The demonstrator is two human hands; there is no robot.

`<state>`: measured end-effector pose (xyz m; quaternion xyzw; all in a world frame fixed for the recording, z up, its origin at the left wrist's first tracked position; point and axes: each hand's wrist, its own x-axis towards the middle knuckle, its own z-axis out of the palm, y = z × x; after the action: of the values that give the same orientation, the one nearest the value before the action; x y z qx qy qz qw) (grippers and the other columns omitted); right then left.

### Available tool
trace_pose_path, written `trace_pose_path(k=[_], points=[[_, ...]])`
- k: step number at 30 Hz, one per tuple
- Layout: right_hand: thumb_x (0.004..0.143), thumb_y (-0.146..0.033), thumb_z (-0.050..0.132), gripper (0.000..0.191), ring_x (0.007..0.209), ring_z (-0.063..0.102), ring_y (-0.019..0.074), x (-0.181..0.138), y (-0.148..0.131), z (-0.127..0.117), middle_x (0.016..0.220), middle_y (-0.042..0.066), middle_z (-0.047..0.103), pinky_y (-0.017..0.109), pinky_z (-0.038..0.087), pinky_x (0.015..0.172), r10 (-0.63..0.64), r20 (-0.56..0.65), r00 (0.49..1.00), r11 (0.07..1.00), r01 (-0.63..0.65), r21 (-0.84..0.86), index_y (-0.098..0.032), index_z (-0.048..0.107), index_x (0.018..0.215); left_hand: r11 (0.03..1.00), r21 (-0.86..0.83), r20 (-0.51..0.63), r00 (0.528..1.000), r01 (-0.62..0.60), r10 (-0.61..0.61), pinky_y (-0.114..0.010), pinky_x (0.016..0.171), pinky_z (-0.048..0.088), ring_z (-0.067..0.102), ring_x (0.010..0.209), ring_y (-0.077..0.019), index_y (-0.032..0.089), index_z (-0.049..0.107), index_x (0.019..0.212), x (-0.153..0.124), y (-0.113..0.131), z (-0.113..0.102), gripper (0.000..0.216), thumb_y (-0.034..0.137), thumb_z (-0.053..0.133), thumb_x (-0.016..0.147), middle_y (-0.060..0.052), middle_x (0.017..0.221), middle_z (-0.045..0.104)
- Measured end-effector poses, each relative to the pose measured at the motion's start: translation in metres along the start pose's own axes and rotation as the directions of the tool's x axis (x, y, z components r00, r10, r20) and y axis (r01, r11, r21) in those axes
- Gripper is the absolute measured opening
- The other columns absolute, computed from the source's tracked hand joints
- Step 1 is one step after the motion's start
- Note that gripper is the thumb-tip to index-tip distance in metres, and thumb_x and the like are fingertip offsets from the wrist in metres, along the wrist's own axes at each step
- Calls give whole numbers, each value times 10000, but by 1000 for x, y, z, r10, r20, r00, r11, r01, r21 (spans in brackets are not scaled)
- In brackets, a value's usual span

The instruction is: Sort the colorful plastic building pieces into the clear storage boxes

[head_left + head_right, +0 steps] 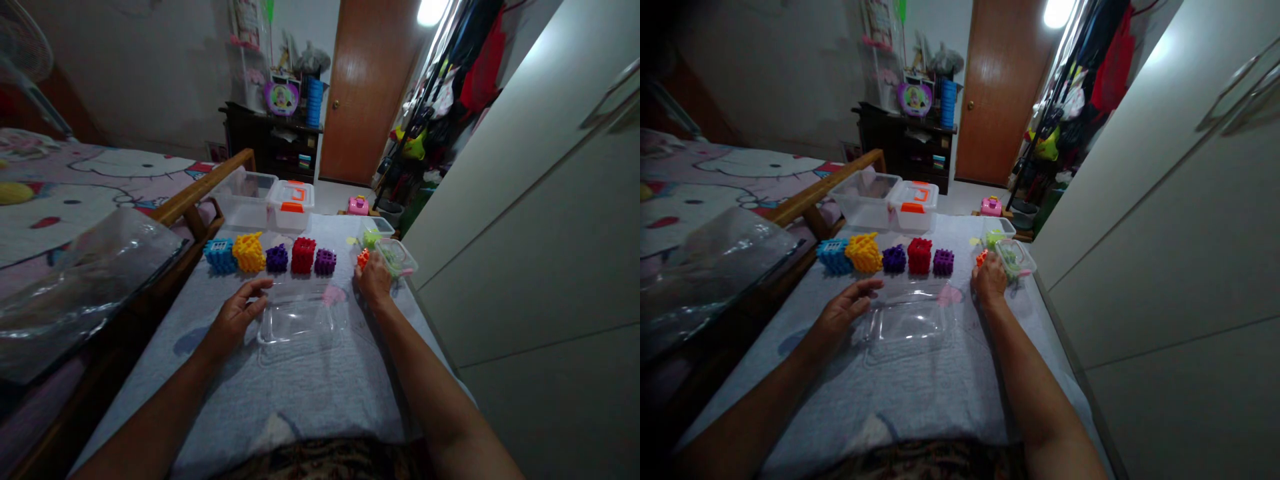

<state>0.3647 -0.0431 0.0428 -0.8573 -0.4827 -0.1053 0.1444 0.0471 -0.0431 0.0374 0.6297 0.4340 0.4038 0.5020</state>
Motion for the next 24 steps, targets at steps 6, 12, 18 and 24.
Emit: trace_pose_path(k=[6,12,18,24], points=[[884,-303,553,329,1032,596,268,0,0,4,1134,166,596,325,451,825,-36,-12,999,999,37,17,-130,491,1157,1000,-1,-6,1000,-1,1,-424,851,502,585,1052,-284,242,653,1195,0,1,-1,463,499,623,811,-85,1190,637],[886,-315,546,328,945,620,252,0,-1,7,1137,167,578,324,468,752,-17,-3,1000,999,17,30,-148,482,1160,1000,6,11,1000,6,-6,-405,848,489,581,1040,-272,239,642,1200,0,-2,-3,464,502,625,818,-82,1184,624],[865,-296,568,304,960,602,238,2,1,9,1107,135,587,327,476,789,-31,-31,999,999,33,41,-173,482,1129,1000,-4,-4,1000,-1,1,-395,821,502,589,1012,-269,233,653,1182,-1,1,-2,458,489,639,802,-81,1151,635],[848,-260,557,289,967,589,250,0,1,6,1094,146,579,339,474,816,-62,-61,996,994,67,91,-154,495,1111,1000,-12,-1,1000,26,-26,-393,792,514,608,918,-246,239,653,1181,-1,2,-1,458,476,652,789,-68,1093,628]])
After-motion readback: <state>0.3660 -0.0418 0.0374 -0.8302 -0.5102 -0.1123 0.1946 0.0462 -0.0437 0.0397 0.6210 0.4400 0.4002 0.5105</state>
